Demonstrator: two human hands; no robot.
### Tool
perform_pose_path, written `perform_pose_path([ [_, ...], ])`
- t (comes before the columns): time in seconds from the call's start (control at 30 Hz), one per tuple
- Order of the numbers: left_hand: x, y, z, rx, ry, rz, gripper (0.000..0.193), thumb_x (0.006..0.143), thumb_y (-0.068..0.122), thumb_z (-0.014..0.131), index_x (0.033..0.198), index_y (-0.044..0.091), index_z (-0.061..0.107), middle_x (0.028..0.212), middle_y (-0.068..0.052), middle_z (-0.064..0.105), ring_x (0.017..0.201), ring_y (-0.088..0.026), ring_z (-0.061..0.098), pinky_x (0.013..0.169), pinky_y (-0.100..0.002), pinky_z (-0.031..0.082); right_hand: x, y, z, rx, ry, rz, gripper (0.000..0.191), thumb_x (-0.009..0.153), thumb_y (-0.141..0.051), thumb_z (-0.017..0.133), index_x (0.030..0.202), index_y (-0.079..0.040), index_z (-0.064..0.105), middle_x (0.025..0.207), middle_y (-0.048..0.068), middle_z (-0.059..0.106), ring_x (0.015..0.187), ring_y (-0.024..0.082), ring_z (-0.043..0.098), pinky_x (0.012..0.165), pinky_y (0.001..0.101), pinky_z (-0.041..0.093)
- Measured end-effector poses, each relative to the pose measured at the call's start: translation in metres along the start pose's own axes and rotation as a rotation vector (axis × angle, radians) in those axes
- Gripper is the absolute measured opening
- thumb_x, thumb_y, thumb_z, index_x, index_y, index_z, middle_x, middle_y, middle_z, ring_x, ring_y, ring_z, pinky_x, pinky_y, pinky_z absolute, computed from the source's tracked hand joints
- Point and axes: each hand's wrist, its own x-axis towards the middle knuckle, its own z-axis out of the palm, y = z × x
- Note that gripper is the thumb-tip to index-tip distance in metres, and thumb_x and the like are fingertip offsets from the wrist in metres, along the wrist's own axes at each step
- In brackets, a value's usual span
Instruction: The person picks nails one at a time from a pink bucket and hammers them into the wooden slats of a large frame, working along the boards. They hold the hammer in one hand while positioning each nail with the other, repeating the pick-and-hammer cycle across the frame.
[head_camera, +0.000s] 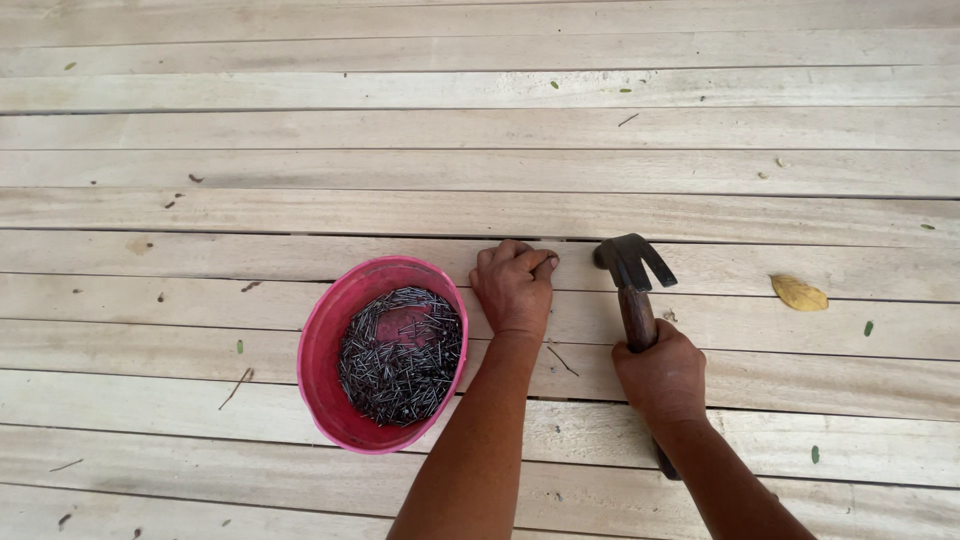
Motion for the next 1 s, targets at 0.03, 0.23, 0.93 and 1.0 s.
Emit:
perform_pose_path([
  [0.03, -0.003, 0.000, -0.002, 0.004, 0.010, 0.015, 0.008, 0.080, 0.030, 0.082, 0.082, 0.023, 0.084, 0.096, 0.007, 0.071, 0.104, -0.022, 0.056, 0.098, -0.042, 0.039, -0.003, 0.001, 0.000, -0.005, -0.001, 0.004, 0.022, 0.087, -0.023, 0.070, 0.093, -0.001, 0.070, 0.078, 0.018, 0.075, 0.067, 0.027, 0.074, 0.070, 0.0418, 0.061],
  [0.23, -0.016, -0.003, -0.010, 0.035, 0.061, 0.117, 0.007, 0.079, 0.027, 0.081, 0.083, 0.022, 0.083, 0.098, 0.005, 0.071, 0.104, -0.024, 0.057, 0.093, -0.043, 0.040, -0.012, 0.011, 0.004, -0.002, 0.022, -0.039, 0.025, 0.085, -0.024, 0.073, 0.095, -0.001, 0.071, 0.080, 0.019, 0.075, 0.070, 0.028, 0.073, 0.074, 0.0418, 0.059],
  [0.93, -0.054, 0.021, 0.019, -0.047, 0.062, 0.163, 0.009, 0.074, 0.012, 0.081, 0.082, 0.016, 0.082, 0.097, 0.007, 0.072, 0.106, -0.022, 0.058, 0.096, -0.041, 0.041, -0.030, 0.015, -0.042, -0.060, -0.179, -0.059, 0.026, 0.088, -0.027, 0.078, 0.102, -0.006, 0.069, 0.073, 0.011, 0.072, 0.061, 0.019, 0.069, 0.063, 0.0374, 0.059],
  [1.0, -0.054, 0.020, 0.021, -0.053, 0.074, 0.184, 0.007, 0.077, 0.013, 0.081, 0.083, 0.016, 0.082, 0.098, 0.005, 0.072, 0.107, -0.023, 0.058, 0.098, -0.041, 0.043, -0.029, 0.017, -0.045, -0.088, -0.151, -0.100, 0.028, 0.089, -0.029, 0.078, 0.100, -0.004, 0.070, 0.074, 0.011, 0.072, 0.062, 0.019, 0.069, 0.064, 0.0374, 0.059],
])
